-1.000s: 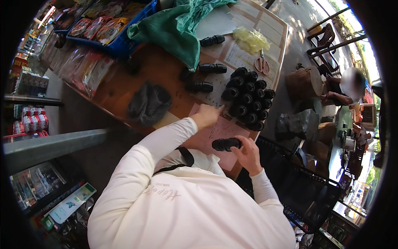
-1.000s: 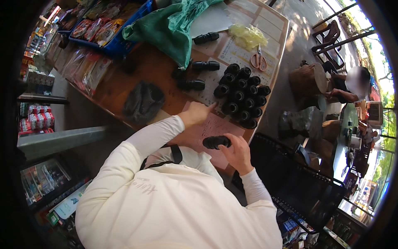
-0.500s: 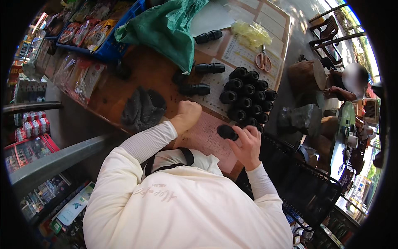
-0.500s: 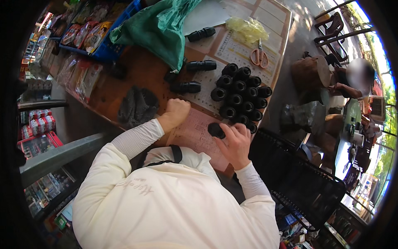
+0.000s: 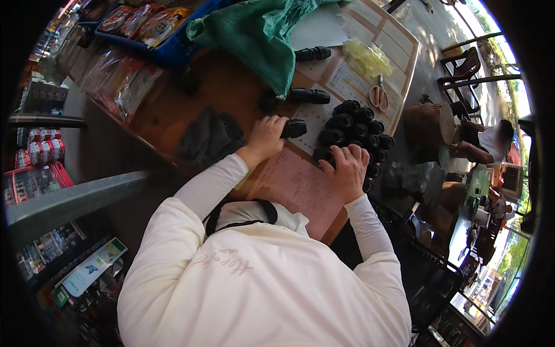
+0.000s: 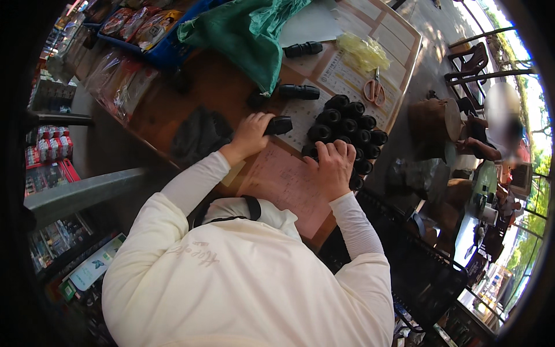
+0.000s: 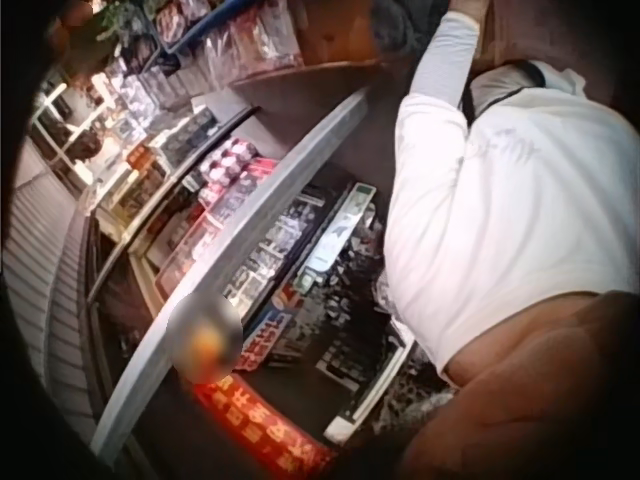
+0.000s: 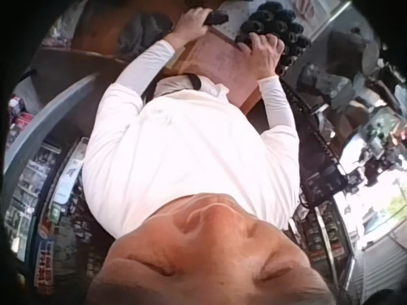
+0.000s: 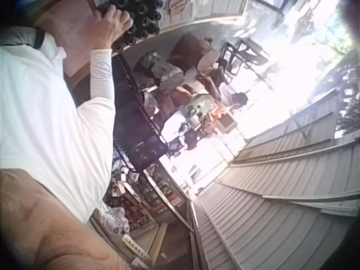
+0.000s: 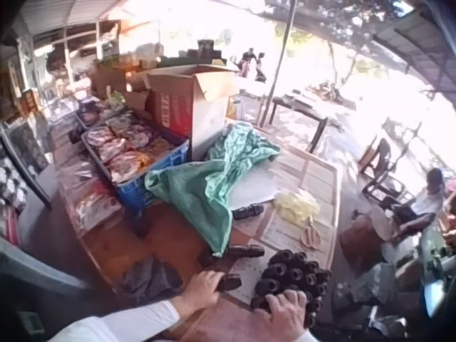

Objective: The person repeatedly picks up small black cylindrical parts from a table, wipes them with a cloth, and attempts to fit them together. The person handles the parts one at a time, rotating and inspecting them before placing them back on the table.

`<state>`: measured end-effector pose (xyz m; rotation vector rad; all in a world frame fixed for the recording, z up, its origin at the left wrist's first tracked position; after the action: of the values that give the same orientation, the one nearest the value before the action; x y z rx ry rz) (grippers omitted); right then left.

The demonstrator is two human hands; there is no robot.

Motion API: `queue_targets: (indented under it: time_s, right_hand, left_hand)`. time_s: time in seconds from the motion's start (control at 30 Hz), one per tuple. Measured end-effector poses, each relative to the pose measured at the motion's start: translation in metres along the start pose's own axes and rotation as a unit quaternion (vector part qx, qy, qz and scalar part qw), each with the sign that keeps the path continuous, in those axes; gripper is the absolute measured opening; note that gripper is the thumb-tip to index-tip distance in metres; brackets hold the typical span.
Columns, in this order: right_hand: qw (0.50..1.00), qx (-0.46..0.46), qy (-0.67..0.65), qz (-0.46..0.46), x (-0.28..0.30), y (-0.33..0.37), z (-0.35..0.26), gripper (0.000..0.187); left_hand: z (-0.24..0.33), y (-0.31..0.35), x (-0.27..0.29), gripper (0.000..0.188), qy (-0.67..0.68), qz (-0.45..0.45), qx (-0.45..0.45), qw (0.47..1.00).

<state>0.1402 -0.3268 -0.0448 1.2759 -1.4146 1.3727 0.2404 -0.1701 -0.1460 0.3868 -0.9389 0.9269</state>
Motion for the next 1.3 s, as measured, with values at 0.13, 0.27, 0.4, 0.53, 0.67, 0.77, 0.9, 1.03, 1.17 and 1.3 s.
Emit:
queue_targets:
  time_s: [0.13,0.27,0.4,0.53,0.67,0.77,0.9,1.03,1.17,1.3]
  right_hand:
    - [1.0,0.004,-0.005,0.004,0.002,0.001,-0.002,0.042]
    - [1.0,0.005,0.014,0.015,-0.004,0.003,-0.007,0.043]
    - [0.999,0.021,0.041,-0.003,0.0,0.003,-0.011,0.053]
    - [0.99,0.047,-0.12,0.059,0.035,-0.012,-0.055,0.042]
    - [0.887,0.11,-0.436,-0.102,0.058,-0.023,-0.196,0.046]
    - [0.892,0.183,-0.391,-0.136,0.06,-0.026,-0.265,0.039]
    - [0.781,0.374,-0.491,-0.101,0.076,-0.02,-0.314,0.049]
    - [0.735,0.28,-0.602,-0.139,0.062,-0.022,-0.32,0.055]
    - [0.809,0.239,-0.415,-0.342,0.014,-0.022,-0.337,0.05]
    - [0.709,0.233,-0.637,-0.194,0.051,-0.022,-0.334,0.038]
  left_hand:
    - [-0.023,0.058,0.02,0.049,0.392,-0.046,0.125,0.91]
    - [-0.029,0.124,0.045,0.047,0.568,-0.038,0.211,0.795]
    - [-0.021,0.18,0.083,0.051,0.665,0.017,0.233,0.709]
    - [-0.004,0.219,0.126,0.052,0.61,0.104,0.202,0.759]
    - [0.02,0.247,0.184,0.051,0.328,0.256,0.119,0.901]
    - [0.041,0.272,0.216,0.048,0.104,0.351,0.079,0.927]
    - [0.017,0.311,0.213,0.035,0.313,0.311,0.175,0.88]
    - [-0.006,0.335,0.196,0.026,0.504,0.271,0.24,0.784]
    - [0.027,0.341,0.25,0.026,0.095,0.396,0.147,0.901]
    - [-0.005,0.345,0.206,0.032,0.577,0.251,0.266,0.73]
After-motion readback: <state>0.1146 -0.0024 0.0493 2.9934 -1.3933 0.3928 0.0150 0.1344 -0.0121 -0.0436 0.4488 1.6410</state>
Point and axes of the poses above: each hand's wrist, its own y-axis away from the middle knuckle, its own x-axis out of the back of the hand, z = x × y, the point moved 9 cm from there along -y, towards the middle knuckle, and after that the axes turned 1 degree about z, right-handed, at the moved point
